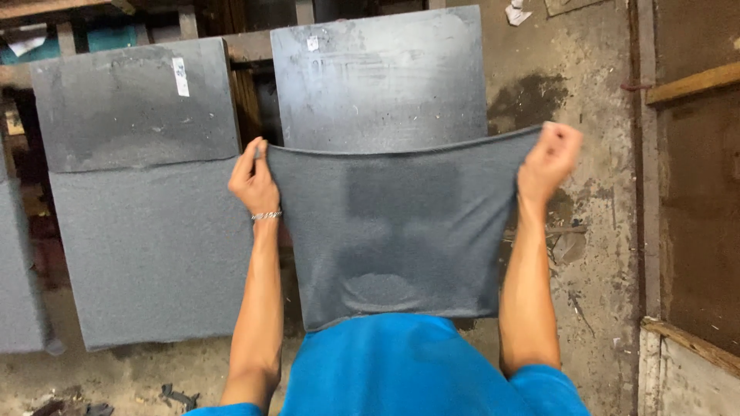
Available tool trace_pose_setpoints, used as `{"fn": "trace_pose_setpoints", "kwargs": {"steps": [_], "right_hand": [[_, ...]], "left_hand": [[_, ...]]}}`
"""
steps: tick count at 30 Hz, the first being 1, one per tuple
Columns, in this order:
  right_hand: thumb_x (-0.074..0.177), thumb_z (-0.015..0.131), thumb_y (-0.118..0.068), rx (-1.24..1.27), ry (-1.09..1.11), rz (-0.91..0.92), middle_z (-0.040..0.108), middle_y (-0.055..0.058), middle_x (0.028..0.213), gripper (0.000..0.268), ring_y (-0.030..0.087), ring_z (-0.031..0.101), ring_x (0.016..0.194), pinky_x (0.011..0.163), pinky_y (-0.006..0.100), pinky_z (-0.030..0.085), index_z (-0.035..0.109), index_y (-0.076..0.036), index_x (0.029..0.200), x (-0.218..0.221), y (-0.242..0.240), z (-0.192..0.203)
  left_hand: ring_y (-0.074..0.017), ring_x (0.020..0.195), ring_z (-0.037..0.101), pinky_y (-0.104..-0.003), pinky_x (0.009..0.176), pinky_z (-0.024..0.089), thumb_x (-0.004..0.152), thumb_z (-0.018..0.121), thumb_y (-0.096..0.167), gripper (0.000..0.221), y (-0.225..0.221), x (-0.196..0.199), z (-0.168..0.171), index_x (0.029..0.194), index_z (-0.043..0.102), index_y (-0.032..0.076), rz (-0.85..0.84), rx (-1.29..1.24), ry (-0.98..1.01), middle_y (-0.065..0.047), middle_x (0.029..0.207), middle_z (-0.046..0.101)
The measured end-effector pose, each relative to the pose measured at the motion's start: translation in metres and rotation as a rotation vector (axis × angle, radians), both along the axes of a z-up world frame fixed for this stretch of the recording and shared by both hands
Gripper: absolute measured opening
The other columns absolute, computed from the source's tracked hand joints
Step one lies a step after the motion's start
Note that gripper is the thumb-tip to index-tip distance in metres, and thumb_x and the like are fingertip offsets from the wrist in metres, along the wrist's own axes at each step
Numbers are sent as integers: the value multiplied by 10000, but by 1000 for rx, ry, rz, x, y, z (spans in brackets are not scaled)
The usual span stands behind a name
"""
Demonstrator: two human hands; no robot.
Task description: Laying out and smoothing fabric pieces on printing boards in preparation for screen printing.
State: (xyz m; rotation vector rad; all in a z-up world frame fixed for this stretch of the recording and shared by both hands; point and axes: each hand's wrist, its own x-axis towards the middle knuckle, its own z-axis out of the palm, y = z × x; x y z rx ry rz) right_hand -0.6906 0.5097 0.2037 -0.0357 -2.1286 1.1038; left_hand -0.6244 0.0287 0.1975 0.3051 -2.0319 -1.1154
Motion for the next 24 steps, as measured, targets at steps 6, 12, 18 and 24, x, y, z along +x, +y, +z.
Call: {"fn": "trace_pose_setpoints", "kwargs": {"steps": [6,12,18,24], "right_hand": [[1114,647,-165,-109,-346,-28,560,106,616,140,205,484,579,598,376,398,628,-36,1064,-16,3,-68],[1112,655,-150,-149,-409,13,537,61,623,123,172,464,595,585,362,378,640,-32,1081,-20,8,-97],[1131,676,-211,-220,-497,26,569,1,674,104,94,490,608,569,257,387,672,-108,1116,-32,27,-149],[1032,624,-560,-807,-902,-29,660,-32,753,390,79,654,669,632,236,530,741,-191,991,2,-20,-70]], "left_hand": [[-258,970,749,-390,869,564,957,793,107,124,3,-13,-38,1075,822,129,27,158,-230,-97,968,790],[-201,877,745,-361,828,556,941,827,202,102,-6,-17,-69,1042,836,187,43,134,-286,-57,895,783],[-192,903,746,-352,869,553,925,828,234,97,-5,-18,-87,1017,840,205,69,219,-312,-31,927,797],[-113,914,649,-294,800,550,1013,665,523,388,-17,6,-81,1225,733,206,11,627,-629,-43,984,762]]}}
